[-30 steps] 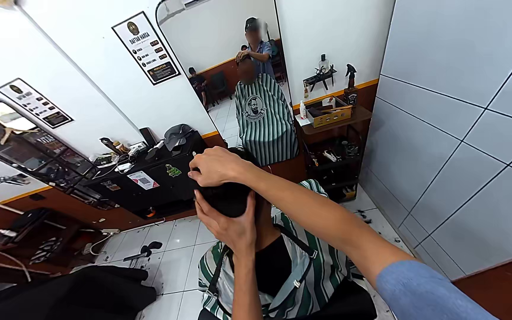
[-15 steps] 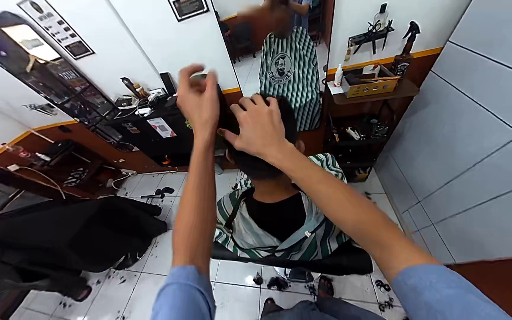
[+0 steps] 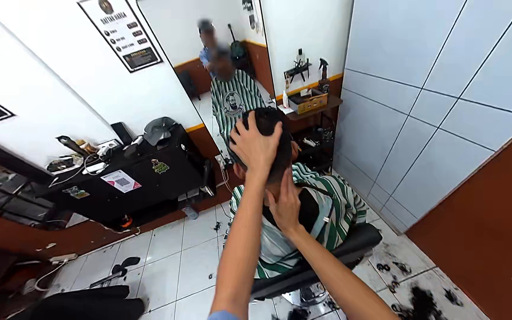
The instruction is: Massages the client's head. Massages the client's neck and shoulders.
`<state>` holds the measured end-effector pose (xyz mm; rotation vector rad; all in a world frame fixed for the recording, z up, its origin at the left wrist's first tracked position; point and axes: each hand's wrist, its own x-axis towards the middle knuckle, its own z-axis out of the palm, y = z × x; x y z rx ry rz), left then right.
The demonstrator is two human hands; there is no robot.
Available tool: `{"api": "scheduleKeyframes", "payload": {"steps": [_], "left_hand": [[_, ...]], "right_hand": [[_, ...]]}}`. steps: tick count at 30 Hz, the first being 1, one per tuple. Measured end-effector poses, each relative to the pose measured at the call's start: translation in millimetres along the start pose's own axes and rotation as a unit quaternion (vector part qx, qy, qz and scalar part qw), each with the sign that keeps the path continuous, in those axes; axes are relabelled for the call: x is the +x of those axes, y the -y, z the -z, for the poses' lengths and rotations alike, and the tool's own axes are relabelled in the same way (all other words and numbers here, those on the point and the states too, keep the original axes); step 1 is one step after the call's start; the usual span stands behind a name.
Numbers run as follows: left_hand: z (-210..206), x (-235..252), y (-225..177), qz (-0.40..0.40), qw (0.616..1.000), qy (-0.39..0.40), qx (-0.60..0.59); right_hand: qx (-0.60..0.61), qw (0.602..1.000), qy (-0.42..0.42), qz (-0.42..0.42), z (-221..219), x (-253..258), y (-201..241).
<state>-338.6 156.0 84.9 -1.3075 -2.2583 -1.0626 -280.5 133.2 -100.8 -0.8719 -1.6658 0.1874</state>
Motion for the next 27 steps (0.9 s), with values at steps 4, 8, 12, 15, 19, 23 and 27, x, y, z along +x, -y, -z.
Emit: {"api": "scheduleKeyframes", "payload": {"steps": [4, 8, 12, 15, 19, 23, 27], "left_hand": [[-34, -33, 14, -0.001, 0.993, -0.119, 0.009], [-72, -50, 24, 0.016, 0.971, -0.228, 0.066], [-98, -63, 32, 0.005, 0.958, -0.281, 0.065], [-103, -71, 28, 0.012, 0.96, -0.273, 0.059], [-109, -85, 27, 0.015, 0.964, -0.267, 0.002], [-113, -104, 24, 0.066, 0.962, -0.25, -0.089], [-110, -121, 21, 0.113, 0.959, -0.224, -0.132]], "right_hand": [[-0.017, 1.0, -0.013, 0.003, 12, -10, -3], [-0.014, 0.999, -0.004, 0.031, 22, -14, -11], [0.001, 0.998, 0.024, 0.055, 35, -13, -26], [0.021, 0.997, 0.049, 0.064, 45, -14, -36], [0.046, 0.992, 0.077, 0.086, 58, -15, -49], [0.077, 0.982, 0.139, 0.1, 78, -14, -60], [0.114, 0.964, 0.215, 0.107, 101, -2, -69]]}}
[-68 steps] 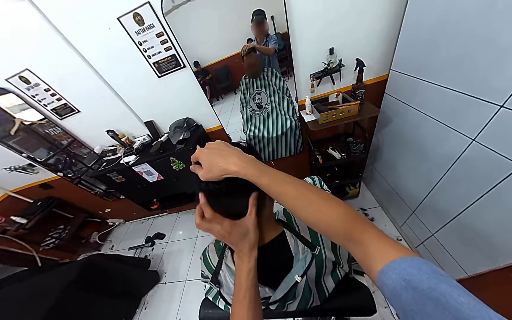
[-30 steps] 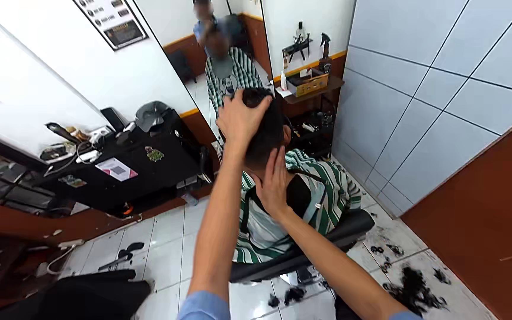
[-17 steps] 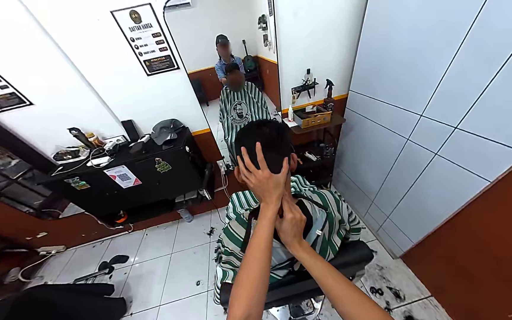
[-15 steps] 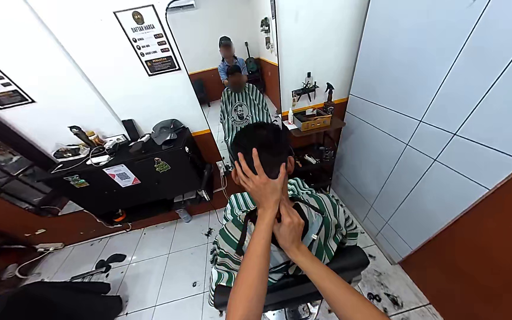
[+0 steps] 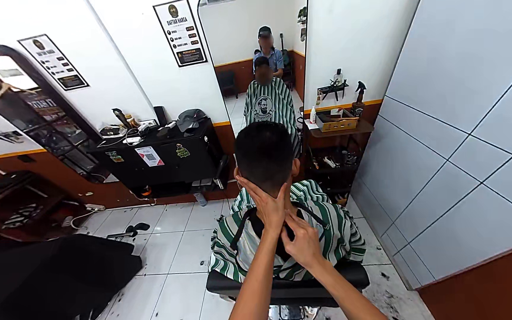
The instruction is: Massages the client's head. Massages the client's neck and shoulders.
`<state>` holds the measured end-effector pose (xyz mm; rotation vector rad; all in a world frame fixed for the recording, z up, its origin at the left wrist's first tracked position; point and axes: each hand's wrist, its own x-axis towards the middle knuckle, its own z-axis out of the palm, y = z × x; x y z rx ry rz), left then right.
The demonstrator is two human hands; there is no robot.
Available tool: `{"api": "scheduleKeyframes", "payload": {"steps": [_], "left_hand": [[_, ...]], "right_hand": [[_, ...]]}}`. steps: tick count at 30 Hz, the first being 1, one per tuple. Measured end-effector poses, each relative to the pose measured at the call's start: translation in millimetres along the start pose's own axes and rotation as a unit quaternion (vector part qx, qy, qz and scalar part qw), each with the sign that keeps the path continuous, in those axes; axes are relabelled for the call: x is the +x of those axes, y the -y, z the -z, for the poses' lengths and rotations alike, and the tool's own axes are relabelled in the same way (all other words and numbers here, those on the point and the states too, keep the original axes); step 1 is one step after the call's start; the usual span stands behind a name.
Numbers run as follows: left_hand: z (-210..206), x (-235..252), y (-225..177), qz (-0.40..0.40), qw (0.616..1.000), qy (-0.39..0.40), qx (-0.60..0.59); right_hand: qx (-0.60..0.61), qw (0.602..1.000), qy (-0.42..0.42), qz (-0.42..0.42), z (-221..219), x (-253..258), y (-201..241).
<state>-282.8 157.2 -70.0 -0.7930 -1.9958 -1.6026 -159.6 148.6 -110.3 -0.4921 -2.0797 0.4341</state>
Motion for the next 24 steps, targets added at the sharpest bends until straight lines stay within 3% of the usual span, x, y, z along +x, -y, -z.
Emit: {"api": "scheduleKeyframes", "payload": {"steps": [4, 6, 12, 17, 24], "left_hand": [[6, -14, 2, 0.038, 0.998, 0.039, 0.042], [9, -21, 3, 0.044, 0.994, 0.068, 0.069], [20, -42, 15, -0.036, 0.974, 0.147, 0.171], [36, -53, 24, -0.094, 0.961, 0.188, 0.181], [61, -67, 36, -0.174, 0.928, 0.24, 0.226]], "right_hand": [[0.05, 0.998, -0.023, -0.036, 19, 33, -1], [0.048, 0.993, -0.105, -0.022, 13, 69, 10], [-0.05, 0.989, -0.136, -0.034, -35, 167, 43], [-0.143, 0.973, -0.167, -0.07, -56, 150, 41], [-0.09, 0.981, -0.129, -0.109, -72, 105, 19]]}}
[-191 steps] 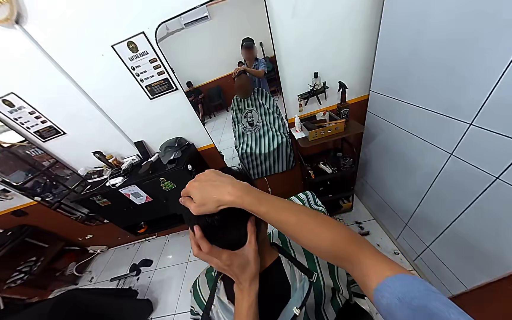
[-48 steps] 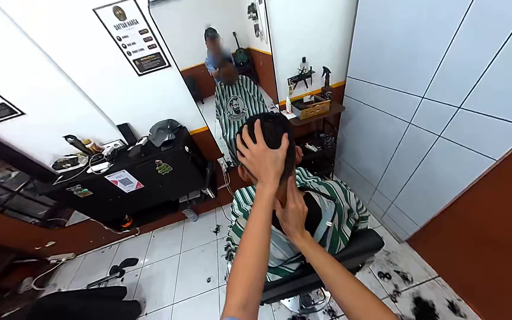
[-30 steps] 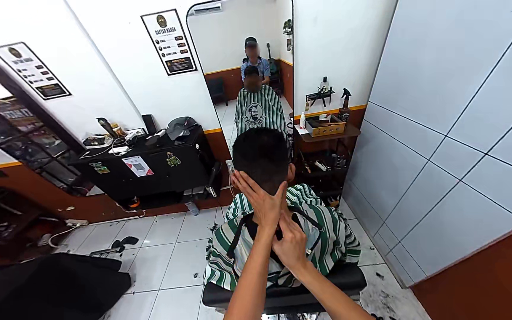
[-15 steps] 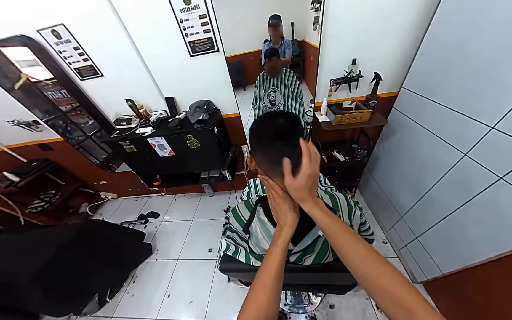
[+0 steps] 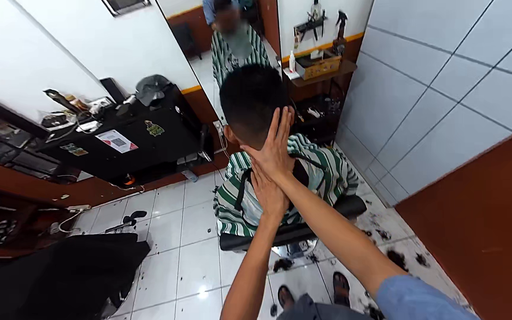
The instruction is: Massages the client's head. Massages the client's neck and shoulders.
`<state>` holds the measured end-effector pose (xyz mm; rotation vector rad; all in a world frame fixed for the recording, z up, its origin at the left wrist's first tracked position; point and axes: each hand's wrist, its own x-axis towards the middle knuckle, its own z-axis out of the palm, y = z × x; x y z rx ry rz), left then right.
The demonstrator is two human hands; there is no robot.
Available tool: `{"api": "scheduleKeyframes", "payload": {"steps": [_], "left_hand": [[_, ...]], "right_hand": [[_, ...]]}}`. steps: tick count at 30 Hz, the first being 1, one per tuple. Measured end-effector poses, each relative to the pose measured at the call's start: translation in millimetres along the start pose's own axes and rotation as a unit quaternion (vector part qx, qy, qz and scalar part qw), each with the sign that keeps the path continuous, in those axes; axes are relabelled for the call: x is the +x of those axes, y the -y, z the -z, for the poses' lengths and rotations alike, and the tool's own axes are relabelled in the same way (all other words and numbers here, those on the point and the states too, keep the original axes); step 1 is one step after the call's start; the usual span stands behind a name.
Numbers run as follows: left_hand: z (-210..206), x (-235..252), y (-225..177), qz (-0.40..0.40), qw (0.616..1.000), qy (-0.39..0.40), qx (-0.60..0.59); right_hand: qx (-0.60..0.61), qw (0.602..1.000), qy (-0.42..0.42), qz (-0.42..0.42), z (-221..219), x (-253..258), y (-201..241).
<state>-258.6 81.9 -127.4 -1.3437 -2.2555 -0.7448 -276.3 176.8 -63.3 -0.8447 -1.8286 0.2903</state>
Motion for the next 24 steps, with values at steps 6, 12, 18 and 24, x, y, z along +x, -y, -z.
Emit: {"api": "scheduleKeyframes", "payload": {"steps": [6, 12, 18, 24], "left_hand": [[42, -8, 35, -0.019, 0.978, 0.126, -0.164], [55, 74, 26, 0.125, 0.928, -0.124, -0.328], [36, 163, -21, 0.173, 0.927, -0.316, -0.104], [2, 130, -19, 0.136, 0.942, -0.291, -0.093]], "right_hand": [[0.012, 0.992, 0.081, -0.094, 0, -24, 1], [-0.016, 0.995, 0.087, -0.053, 13, -48, -1], [-0.041, 0.996, 0.083, 0.017, 30, -70, -14], [-0.03, 0.991, 0.124, 0.046, 53, -80, -29]]}}
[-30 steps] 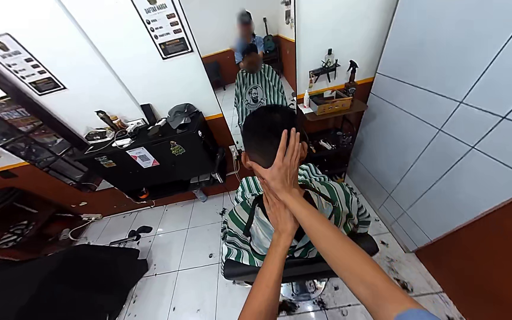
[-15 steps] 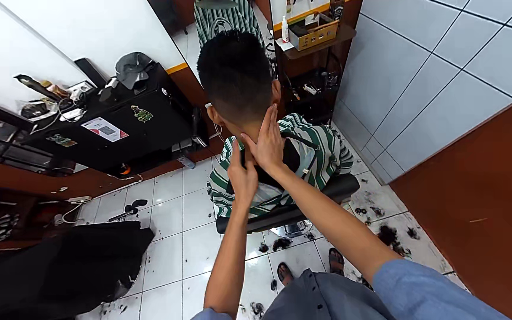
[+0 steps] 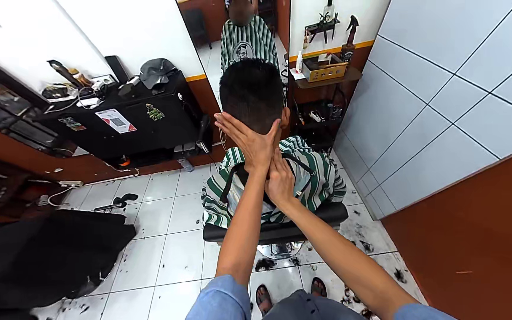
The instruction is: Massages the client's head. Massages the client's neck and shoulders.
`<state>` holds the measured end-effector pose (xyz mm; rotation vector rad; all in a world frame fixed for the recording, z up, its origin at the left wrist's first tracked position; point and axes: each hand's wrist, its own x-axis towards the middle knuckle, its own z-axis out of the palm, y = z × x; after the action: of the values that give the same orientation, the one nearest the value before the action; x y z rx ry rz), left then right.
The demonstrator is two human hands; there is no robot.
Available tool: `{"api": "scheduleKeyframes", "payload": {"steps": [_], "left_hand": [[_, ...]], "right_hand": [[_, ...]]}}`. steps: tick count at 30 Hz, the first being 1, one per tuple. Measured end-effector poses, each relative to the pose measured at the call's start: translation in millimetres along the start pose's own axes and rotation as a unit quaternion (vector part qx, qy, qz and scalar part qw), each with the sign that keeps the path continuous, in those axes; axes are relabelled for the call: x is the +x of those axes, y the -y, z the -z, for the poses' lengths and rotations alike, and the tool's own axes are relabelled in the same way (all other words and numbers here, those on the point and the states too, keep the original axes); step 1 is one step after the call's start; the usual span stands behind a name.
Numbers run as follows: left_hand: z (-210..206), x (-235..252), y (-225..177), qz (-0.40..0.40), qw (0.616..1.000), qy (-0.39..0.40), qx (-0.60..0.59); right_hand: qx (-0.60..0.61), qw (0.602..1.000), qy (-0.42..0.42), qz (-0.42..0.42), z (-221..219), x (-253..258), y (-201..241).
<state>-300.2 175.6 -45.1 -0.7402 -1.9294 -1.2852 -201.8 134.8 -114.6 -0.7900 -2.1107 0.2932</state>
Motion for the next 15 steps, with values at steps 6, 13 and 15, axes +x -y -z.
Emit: {"api": "scheduleKeyframes", "payload": {"steps": [6, 13, 15], "left_hand": [[12, -29, 4, 0.076, 0.991, 0.065, -0.085], [28, -48, 8, 0.142, 0.97, 0.196, -0.01], [36, -54, 11, 0.12, 0.964, 0.238, 0.004]], "right_hand": [[0.068, 0.988, 0.138, 0.018, 34, -1, -9], [0.094, 0.97, 0.217, 0.047, 60, 3, -17], [0.12, 0.975, 0.185, 0.005, 65, 19, -19]]}}
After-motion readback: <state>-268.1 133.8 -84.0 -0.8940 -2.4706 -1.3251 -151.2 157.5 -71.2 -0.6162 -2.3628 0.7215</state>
